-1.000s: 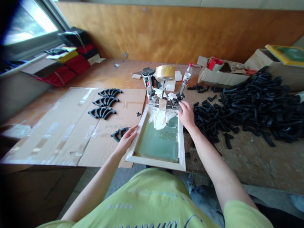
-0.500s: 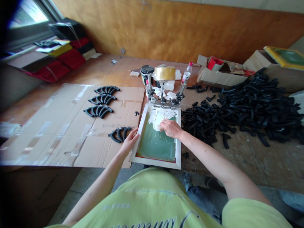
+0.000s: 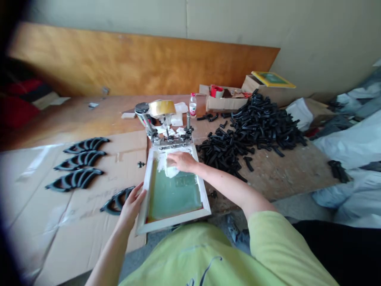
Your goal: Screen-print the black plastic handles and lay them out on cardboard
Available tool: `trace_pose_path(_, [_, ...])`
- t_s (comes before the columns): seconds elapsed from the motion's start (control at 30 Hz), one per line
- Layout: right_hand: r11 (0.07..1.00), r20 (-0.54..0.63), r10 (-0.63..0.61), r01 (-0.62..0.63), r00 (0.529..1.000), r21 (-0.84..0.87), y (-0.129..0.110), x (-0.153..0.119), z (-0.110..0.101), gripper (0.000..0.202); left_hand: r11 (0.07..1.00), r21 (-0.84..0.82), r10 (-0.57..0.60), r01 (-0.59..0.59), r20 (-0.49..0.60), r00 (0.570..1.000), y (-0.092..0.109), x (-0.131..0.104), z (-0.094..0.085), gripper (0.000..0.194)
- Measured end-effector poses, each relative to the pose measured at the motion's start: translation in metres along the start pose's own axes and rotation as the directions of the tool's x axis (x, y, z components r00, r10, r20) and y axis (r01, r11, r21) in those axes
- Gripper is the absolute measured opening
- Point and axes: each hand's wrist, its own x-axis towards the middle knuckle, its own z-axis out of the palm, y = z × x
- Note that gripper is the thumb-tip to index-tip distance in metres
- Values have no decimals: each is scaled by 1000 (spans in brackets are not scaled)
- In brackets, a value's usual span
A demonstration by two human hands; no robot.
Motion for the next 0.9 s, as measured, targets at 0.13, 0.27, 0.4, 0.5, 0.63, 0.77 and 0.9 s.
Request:
trace_pose_path(0.13, [980,-107,196,-197,975,6,18,47,-20,60,999,3,49,-49,-15,999,31,-18,0,72])
trace_pose_path(0.27, [940,-277,338,-338,899,50,56,39,-48,49,991,-13,131,-132,-53,990,75,-25,-1,57])
trace_pose_path(0.4, [821,-353,564,-552,746,145,85,-21,-48,28,915,-140,367,-377,-97,925,123,-13,8,52])
trace_pose_path(0.5, [840,-221,542,-521,811,149,79,-52,-10,13,882,-189,418,-432,-109,902,152,4,16,48])
trace_pose_path(0.63, [951,-68,306,-301,950,67,53,-57,37,22,877,-210,398,-432,-187,898,148,12,23,49])
trace_pose_path(0.77, [959,-141,282,-275,949,66,2,-55,40,8,965,-226,136,-134,-8,991,87,-7,43,58])
trace_pose_path(0.9, [995,-121,22,-9,992,104,-67,-57,44,15,947,-258,-155,191,152,976,22,-29,55,58])
